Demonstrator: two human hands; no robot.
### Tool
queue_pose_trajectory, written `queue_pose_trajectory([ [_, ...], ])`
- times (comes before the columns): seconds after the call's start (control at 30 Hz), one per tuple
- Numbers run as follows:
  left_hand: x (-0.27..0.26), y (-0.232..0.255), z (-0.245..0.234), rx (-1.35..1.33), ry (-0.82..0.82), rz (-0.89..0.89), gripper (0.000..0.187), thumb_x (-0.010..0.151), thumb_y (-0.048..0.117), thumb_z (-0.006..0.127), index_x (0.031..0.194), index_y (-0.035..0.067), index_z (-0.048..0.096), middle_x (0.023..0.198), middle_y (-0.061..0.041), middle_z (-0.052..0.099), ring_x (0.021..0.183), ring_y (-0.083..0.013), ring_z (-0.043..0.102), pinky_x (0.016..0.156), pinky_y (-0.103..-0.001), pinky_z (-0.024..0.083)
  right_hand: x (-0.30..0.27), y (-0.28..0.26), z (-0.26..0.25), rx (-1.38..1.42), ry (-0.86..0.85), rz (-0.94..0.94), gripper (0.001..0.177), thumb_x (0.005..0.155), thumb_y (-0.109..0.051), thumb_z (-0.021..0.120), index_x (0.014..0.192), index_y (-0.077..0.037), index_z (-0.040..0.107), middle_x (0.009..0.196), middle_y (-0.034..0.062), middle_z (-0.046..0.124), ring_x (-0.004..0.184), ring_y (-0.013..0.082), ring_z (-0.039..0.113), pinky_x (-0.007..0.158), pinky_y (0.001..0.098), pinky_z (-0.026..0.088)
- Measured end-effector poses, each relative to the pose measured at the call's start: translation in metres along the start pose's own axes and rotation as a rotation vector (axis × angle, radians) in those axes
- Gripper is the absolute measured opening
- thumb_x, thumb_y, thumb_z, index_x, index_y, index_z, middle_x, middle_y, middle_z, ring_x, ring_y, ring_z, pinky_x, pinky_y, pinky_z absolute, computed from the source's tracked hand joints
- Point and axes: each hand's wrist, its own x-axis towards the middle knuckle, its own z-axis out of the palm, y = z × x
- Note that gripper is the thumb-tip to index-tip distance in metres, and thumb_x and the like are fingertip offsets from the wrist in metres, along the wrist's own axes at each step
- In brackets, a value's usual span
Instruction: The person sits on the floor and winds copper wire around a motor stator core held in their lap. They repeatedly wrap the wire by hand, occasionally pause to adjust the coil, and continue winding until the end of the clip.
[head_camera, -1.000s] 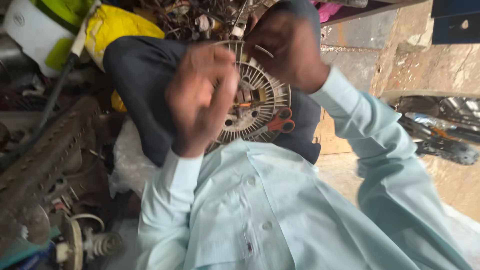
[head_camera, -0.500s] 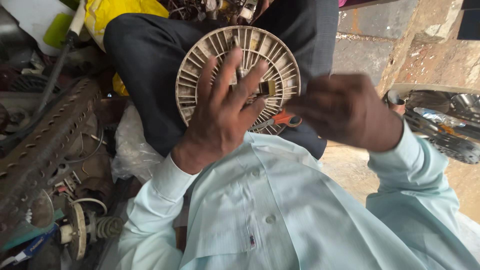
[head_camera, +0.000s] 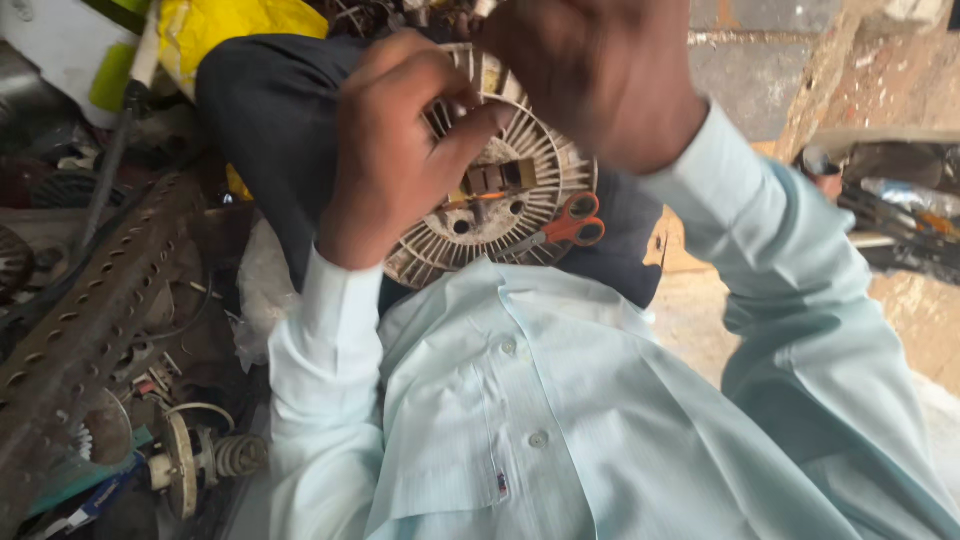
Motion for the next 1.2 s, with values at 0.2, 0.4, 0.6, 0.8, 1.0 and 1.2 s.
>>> queue_pose_trajectory([
  [0.2, -0.020, 0.001, -0.020, -0.402, -0.061, -0.102, 0.010, 0.096, 0.012, 0.074, 0.104, 0.007, 0.070, 0.106, -0.005, 0.072, 0.094, -0.0242, 0.075, 0.083, -0.040, 0.063, -0.042, -0.062, -0.040, 0.475, -0.394, -0.045, 0.026, 0.078, -0.013, 0.078, 0.102, -0.006, 0.076, 0.082, 0.0059, 0.063, 0.068, 0.0203, 0.063, 0.058, 0.0369, 0.051],
  [0.4, -0.032, 0.056, -0.007, 0.273, 0.126, 0.310, 0.010, 0.086, 0.008, 0.073, 0.096, 0.005, 0.070, 0.118, -0.013, 0.065, 0.106, -0.0412, 0.063, 0.093, -0.058, 0.050, -0.052, 0.010, 0.011, 0.395, -0.241, 0.240, 0.017, 0.089, -0.013, 0.087, 0.098, -0.007, 0.073, 0.088, 0.0077, 0.065, 0.081, 0.0258, 0.061, 0.066, 0.0368, 0.046],
  [0.6, 0.005, 0.011, 0.001, -0.208, -0.058, -0.232, 0.021, 0.094, 0.017, 0.084, 0.098, 0.001, 0.070, 0.105, -0.013, 0.065, 0.097, -0.0314, 0.068, 0.086, -0.046, 0.059, -0.030, -0.010, 0.022, -0.006, -0.190, 0.041, 0.018, 0.090, -0.017, 0.080, 0.098, -0.002, 0.076, 0.082, 0.0096, 0.065, 0.071, 0.0222, 0.063, 0.056, 0.0328, 0.048],
  [0.8, -0.013, 0.013, -0.022, -0.444, -0.136, -0.095, 0.009, 0.090, 0.011, 0.081, 0.097, 0.006, 0.077, 0.114, -0.010, 0.063, 0.107, -0.0264, 0.064, 0.093, -0.047, 0.061, -0.021, -0.060, -0.043, 0.401, -0.555, -0.119, 0.010, 0.078, -0.012, 0.078, 0.079, -0.006, 0.071, 0.070, 0.0054, 0.061, 0.059, 0.0197, 0.063, 0.049, 0.0365, 0.051],
  [1.0, -0.042, 0.044, -0.004, 0.209, 0.053, 0.263, 0.017, 0.086, 0.013, 0.078, 0.102, 0.008, 0.074, 0.133, -0.009, 0.057, 0.123, -0.0340, 0.056, 0.102, -0.055, 0.048, -0.031, 0.014, 0.010, 0.397, -0.366, 0.191, 0.019, 0.084, -0.011, 0.091, 0.095, -0.007, 0.077, 0.080, 0.0084, 0.062, 0.073, 0.0273, 0.062, 0.059, 0.0399, 0.043],
  [1.2, -0.073, 0.030, -0.004, -0.407, 0.101, -0.304, 0.054, 0.095, 0.017, 0.081, 0.138, 0.002, 0.052, 0.134, -0.017, 0.064, 0.124, -0.0233, 0.067, 0.107, -0.039, 0.057, -0.034, 0.026, 0.011, 0.361, -0.054, 0.240, 0.032, 0.099, -0.014, 0.082, 0.124, 0.004, 0.071, 0.115, 0.0137, 0.070, 0.102, 0.0299, 0.066, 0.084, 0.0390, 0.054],
])
